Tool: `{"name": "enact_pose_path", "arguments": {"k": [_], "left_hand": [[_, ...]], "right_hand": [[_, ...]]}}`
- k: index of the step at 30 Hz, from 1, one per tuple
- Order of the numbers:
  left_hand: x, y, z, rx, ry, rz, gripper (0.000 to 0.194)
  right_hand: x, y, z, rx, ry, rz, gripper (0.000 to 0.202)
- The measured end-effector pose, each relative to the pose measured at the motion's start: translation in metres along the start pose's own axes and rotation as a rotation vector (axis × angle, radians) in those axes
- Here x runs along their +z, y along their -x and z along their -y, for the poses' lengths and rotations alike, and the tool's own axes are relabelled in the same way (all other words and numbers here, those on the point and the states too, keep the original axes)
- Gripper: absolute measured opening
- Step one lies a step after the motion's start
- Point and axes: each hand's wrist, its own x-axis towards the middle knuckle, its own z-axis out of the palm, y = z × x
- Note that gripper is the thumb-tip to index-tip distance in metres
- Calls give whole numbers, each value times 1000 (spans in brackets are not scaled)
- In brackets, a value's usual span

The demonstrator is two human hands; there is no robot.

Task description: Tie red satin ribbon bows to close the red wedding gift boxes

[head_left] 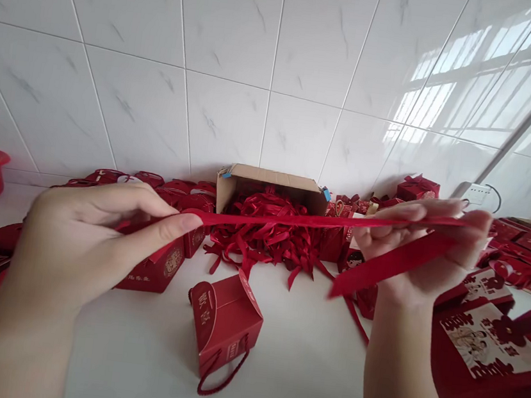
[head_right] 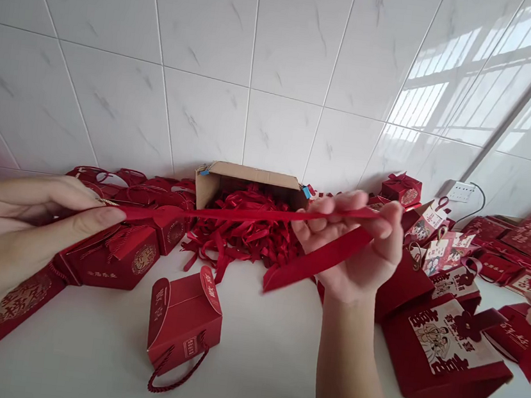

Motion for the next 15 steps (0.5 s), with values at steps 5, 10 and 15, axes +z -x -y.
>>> {"name": "enact_pose_path", "arguments": {"k": [5, 10, 15], "left_hand": [[-7, -1, -12, 106, 19, 163, 18], [-12, 0, -13, 141, 121, 708, 19], [-1, 12, -27, 130, 127, 1147, 19]], "right_hand": [[8, -2, 7, -36, -767, -289, 30], [12, -10, 16, -177, -1441, -340, 61], [0, -16, 10, -337, -782, -536, 72]]}}
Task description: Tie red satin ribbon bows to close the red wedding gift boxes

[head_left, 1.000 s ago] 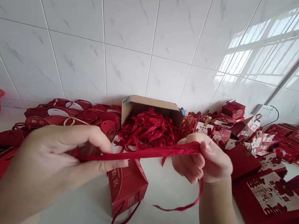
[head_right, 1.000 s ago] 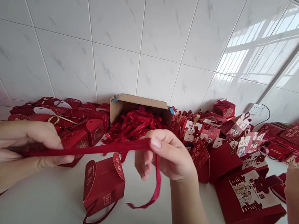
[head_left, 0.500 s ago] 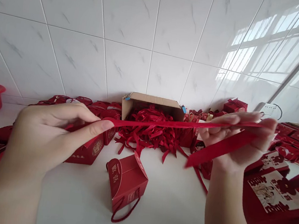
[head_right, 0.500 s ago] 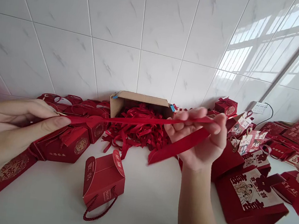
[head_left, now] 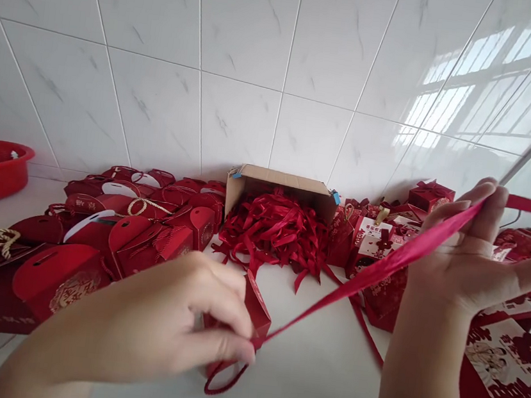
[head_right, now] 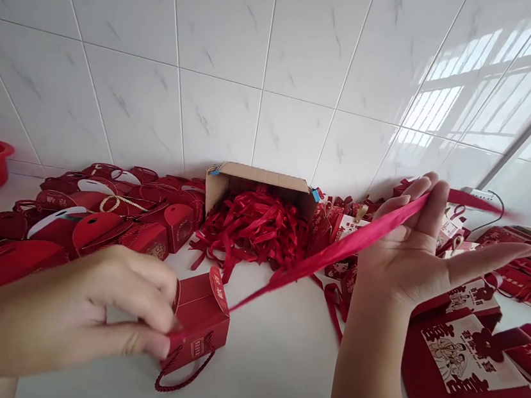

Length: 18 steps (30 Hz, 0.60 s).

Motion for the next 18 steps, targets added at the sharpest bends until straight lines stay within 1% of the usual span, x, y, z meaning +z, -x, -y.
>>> {"name": "enact_pose_path", "arguments": {"k": [2, 3, 4, 5, 6, 7, 8, 10, 12, 13, 15, 17, 18], "left_hand": [[10, -1, -7, 5, -41, 81, 20], [14, -1, -11, 14, -62, 112, 20], [19, 0, -13, 25, -78, 135, 20], [22, 2, -14, 29, -88, 151, 20], [25, 5, -14, 17, -96, 160, 20], [27, 7, -13, -16, -111, 152, 21], [27, 9, -10, -68, -140, 120, 24], [28, 10, -1, -220, -245, -4, 30], [27, 7, 9, -376, -359, -110, 35], [28, 4, 14, -433, -398, -123, 38], [30, -5, 21, -514, -432, -67, 45], [33, -14, 26, -559, -415, 29, 42], [35, -18, 28, -571, -398, 72, 39]], "right_hand": [[-9, -6, -2, -81, 323, 33, 68], [-14, -9, -4, -95, 450, 43, 62], [-18, -12, -6, -91, 546, 52, 51], [-22, -15, -8, -74, 613, 59, 37], [-26, -19, -10, -36, 657, 59, 21], [-29, -21, -13, 14, 688, 61, 10], [-31, -23, -15, 67, 716, 74, 14], [-33, -22, -17, 205, 808, 148, 25], [-33, -17, -17, 351, 946, 276, 27], [-31, -12, -17, 424, 1024, 346, 29], [-28, -3, -16, 579, 1196, 494, 38], [-25, 4, -15, 759, 1363, 659, 45], [-25, 7, -16, 859, 1424, 745, 45]]}}
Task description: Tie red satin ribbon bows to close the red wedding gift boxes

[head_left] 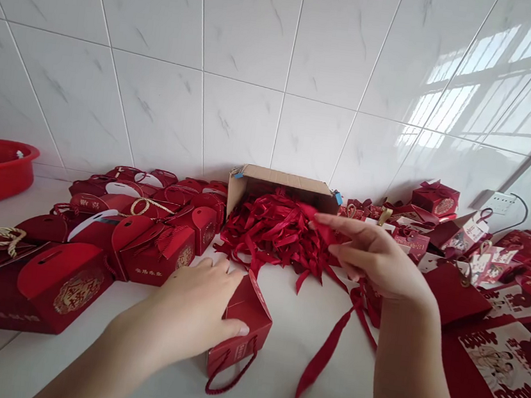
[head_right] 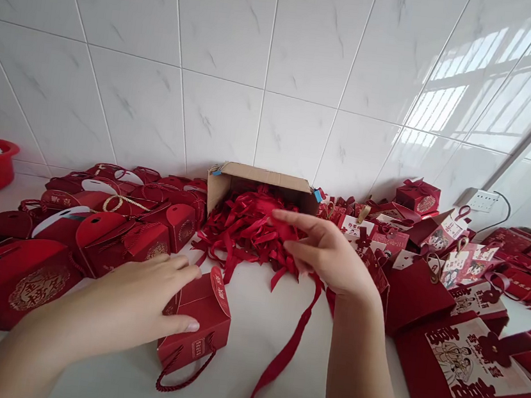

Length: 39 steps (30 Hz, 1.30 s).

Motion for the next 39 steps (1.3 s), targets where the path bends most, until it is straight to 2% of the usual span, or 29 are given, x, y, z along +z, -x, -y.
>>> {"name": "enact_pose_path", "arguments": {"k": [2, 4, 7, 13, 18, 25, 28, 39], "left_hand": [[3, -7, 0, 18, 14, 60, 39], [4, -11, 3, 49, 23, 81, 47], [3, -15, 10, 75, 50, 101, 54], [-2, -19, 16, 120, 82, 149, 61], [-1, -20, 17, 133, 55, 152, 68], [0, -21, 16, 172, 82, 44, 31], [1, -22, 18, 161, 82, 13, 28], [-1, -22, 19, 191, 131, -8, 26]], "right_hand": [[3, -1, -1, 67, 108, 208, 39], [6, -5, -3, 93, 164, 386, 34], [12, -12, -10, 93, 220, 522, 38], [31, -23, -19, 70, 283, 610, 34], [38, -27, -19, 58, 324, 652, 36], [47, -28, -23, 49, 283, 667, 29], [51, -30, -25, 16, 280, 667, 24], [55, -31, -27, 39, 309, 657, 24]]}}
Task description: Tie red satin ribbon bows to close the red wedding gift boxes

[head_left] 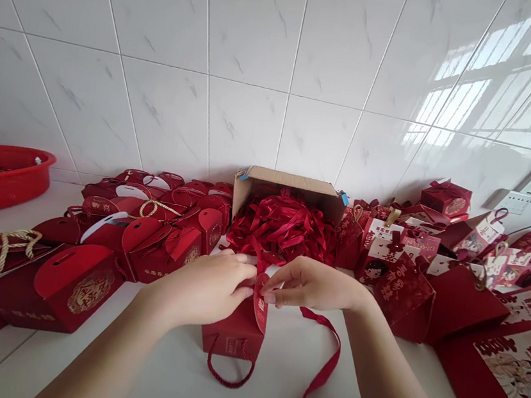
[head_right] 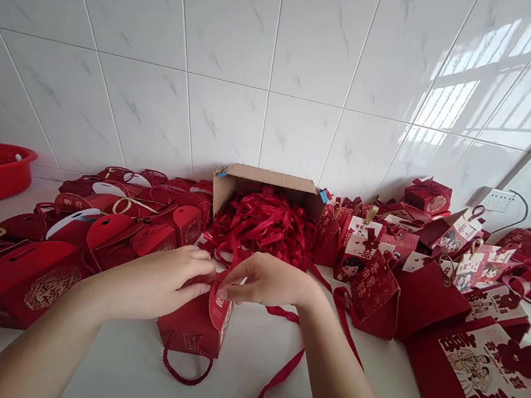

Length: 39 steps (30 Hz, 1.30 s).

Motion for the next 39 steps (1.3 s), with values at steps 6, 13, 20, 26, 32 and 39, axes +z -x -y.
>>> {"name": "enact_pose_path", "arguments": {"k": [6, 13, 20, 26, 32, 39], "left_hand": [[-2, 1, 1, -39, 22, 33, 31], [-1, -7, -1, -16, -16, 38, 28], [-2, -5, -3, 4, 27, -84, 22], [-19, 9, -7, 55, 126, -328, 23], [-30, 23, -8, 99, 180, -498, 24], [-17, 25, 12, -251, 104, -85, 37]], "right_hand": [[0, 0, 1, -22, 17, -6, 21], [1, -1, 2, -22, 21, -14, 24], [2, -1, -2, -9, 56, -78, 23], [13, -15, -2, -99, -140, -366, 19], [21, -22, 3, -259, -487, -295, 26], [8, 10, 16, -376, -559, -597, 18]]}}
